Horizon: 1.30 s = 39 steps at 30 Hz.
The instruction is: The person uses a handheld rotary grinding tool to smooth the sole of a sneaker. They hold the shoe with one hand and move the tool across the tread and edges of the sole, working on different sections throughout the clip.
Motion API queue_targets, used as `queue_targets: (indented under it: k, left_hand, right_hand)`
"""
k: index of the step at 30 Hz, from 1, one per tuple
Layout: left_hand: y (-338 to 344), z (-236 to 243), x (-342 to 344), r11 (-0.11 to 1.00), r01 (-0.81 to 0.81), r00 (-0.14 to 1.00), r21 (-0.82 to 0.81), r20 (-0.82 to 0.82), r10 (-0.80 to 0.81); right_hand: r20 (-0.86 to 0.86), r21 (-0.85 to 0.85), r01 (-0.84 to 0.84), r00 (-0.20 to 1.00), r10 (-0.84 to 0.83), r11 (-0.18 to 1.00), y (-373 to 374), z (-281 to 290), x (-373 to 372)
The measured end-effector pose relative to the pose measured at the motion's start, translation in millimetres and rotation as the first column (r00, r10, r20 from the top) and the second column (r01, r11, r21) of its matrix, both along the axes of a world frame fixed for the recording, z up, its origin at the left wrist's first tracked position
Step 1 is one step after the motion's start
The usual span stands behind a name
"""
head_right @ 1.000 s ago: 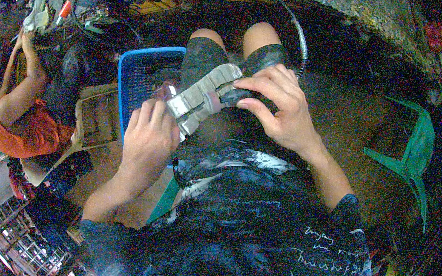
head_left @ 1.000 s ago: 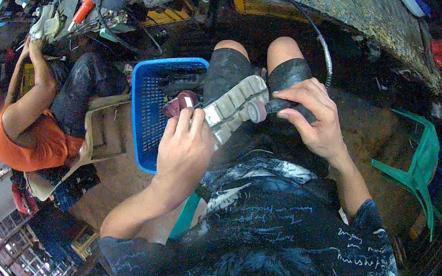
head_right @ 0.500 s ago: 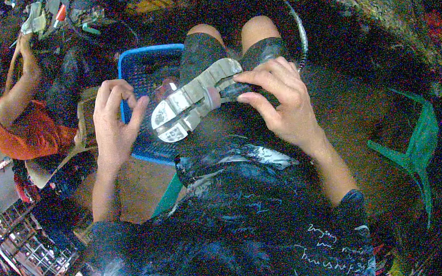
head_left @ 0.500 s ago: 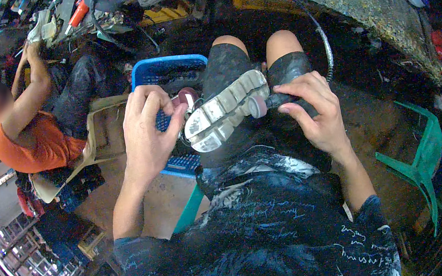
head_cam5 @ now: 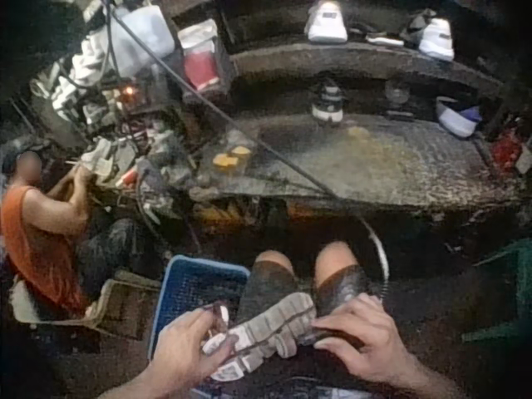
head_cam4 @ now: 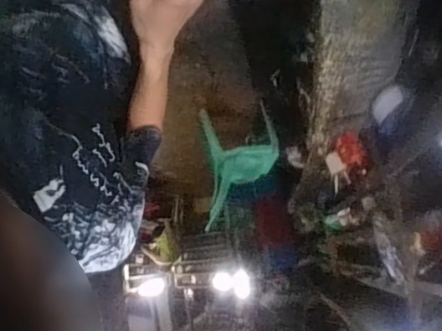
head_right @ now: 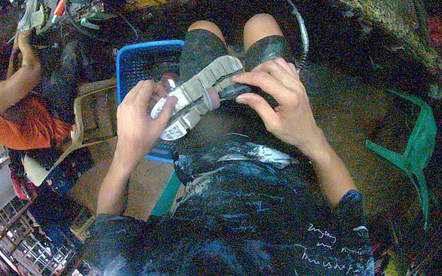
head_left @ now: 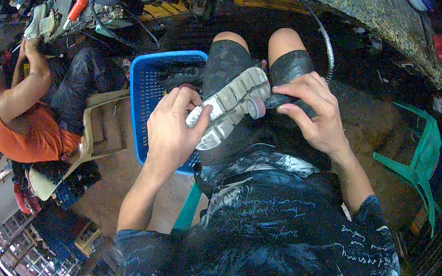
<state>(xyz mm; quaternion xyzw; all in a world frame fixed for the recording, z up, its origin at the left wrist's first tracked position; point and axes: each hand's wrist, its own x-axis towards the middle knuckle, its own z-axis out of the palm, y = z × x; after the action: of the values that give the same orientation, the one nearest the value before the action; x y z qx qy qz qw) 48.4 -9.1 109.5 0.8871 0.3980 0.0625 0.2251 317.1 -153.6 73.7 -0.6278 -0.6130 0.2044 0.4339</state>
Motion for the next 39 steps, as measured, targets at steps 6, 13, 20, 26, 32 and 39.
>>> queue_targets:
  k: [6, 13, 20, 26, 32, 39]
  left_hand:
    - [15, -4, -18, 0.911, -0.233, 0.921, -0.339, 0.223, 0.318]
    - [12, -17, -73, 0.631, 0.283, 0.768, -0.722, 0.565, 0.303]
    - [-27, -90, -40, 0.941, 0.111, 0.766, -0.32, 0.63, 0.124]
    - [54, -64, -66, 0.911, 0.098, 0.712, -0.4, 0.668, 0.216]
    - [62, -44, -81, 0.869, 0.341, 0.801, -0.359, 0.595, -0.068]
    - [26, -52, -88, 0.881, 0.303, 0.796, -0.364, 0.604, -0.024]
  right_hand:
    - [0.008, 0.005, 0.008, 1.0, -0.008, 1.0, -2, 0, 1]
    - [-0.023, 0.013, -0.002, 1.0, 0.002, 1.0, 2, -1, -1]
    - [-0.017, -0.018, -0.031, 0.999, 0.03, 0.999, 7, 1, -11]
    - [-0.024, 0.011, 0.015, 1.0, -0.015, 1.0, 11, 19, -16]
    - [-0.057, -0.005, 0.033, 0.998, -0.033, 0.999, 20, 21, -45]
    - [0.003, -0.001, -0.032, 0.999, 0.032, 0.999, 31, 11, -73]
